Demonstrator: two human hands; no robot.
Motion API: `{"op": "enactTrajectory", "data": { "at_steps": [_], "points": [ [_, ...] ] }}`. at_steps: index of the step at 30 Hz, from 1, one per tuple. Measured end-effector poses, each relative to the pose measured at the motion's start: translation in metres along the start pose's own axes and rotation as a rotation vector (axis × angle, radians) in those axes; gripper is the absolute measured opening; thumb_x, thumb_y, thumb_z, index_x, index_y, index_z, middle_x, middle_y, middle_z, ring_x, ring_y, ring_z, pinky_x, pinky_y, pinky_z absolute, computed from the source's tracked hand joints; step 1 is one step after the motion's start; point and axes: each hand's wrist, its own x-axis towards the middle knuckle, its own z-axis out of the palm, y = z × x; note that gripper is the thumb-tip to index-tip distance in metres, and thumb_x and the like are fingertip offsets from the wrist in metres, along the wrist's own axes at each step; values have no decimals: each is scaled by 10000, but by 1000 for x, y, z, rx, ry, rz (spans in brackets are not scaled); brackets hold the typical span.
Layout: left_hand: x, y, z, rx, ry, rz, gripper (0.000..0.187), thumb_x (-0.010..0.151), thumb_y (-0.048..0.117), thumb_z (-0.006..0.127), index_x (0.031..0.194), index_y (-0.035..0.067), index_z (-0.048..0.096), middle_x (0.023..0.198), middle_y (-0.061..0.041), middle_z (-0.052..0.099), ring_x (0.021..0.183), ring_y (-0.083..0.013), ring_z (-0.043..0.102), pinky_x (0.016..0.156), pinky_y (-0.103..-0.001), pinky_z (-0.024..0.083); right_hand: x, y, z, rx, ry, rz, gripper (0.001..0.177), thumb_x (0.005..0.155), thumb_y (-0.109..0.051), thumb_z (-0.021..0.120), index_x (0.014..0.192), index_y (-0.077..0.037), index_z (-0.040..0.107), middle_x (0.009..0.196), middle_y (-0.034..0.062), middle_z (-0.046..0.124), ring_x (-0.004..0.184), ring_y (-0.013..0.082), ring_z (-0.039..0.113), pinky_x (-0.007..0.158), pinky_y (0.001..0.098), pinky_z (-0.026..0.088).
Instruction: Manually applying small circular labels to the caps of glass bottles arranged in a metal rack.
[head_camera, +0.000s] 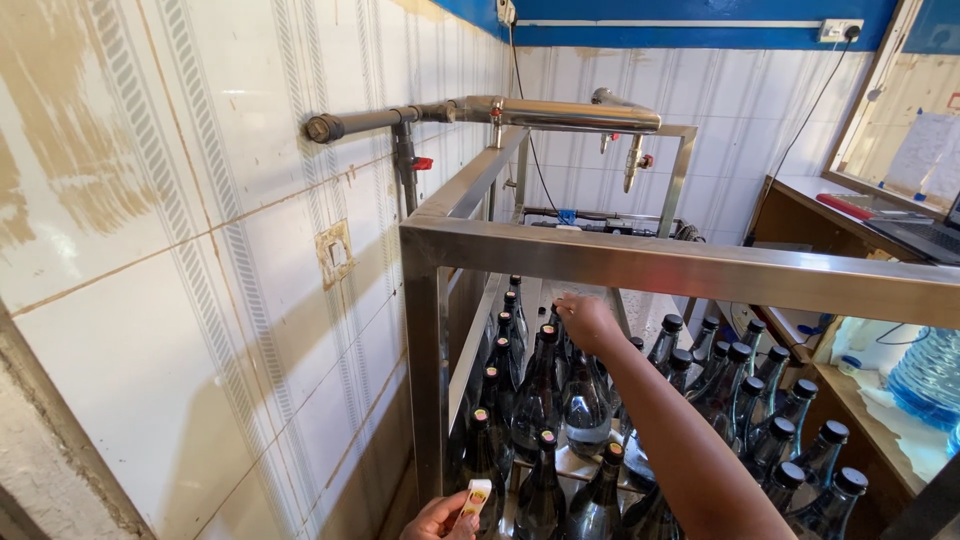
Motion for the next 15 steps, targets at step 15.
{"op": "enactTrajectory", "data": {
  "at_steps": [15],
  "points": [
    [-2,-10,-2,-82,23,42,437,856,157,978,1272,20,975,1007,-108,828,804,-186,859,748,-243,663,-27,-9,-31,314,-56,56,635,1132,-162,440,1736,-91,260,1668,51,614,526,142,478,529,326,439]
  ]
}}
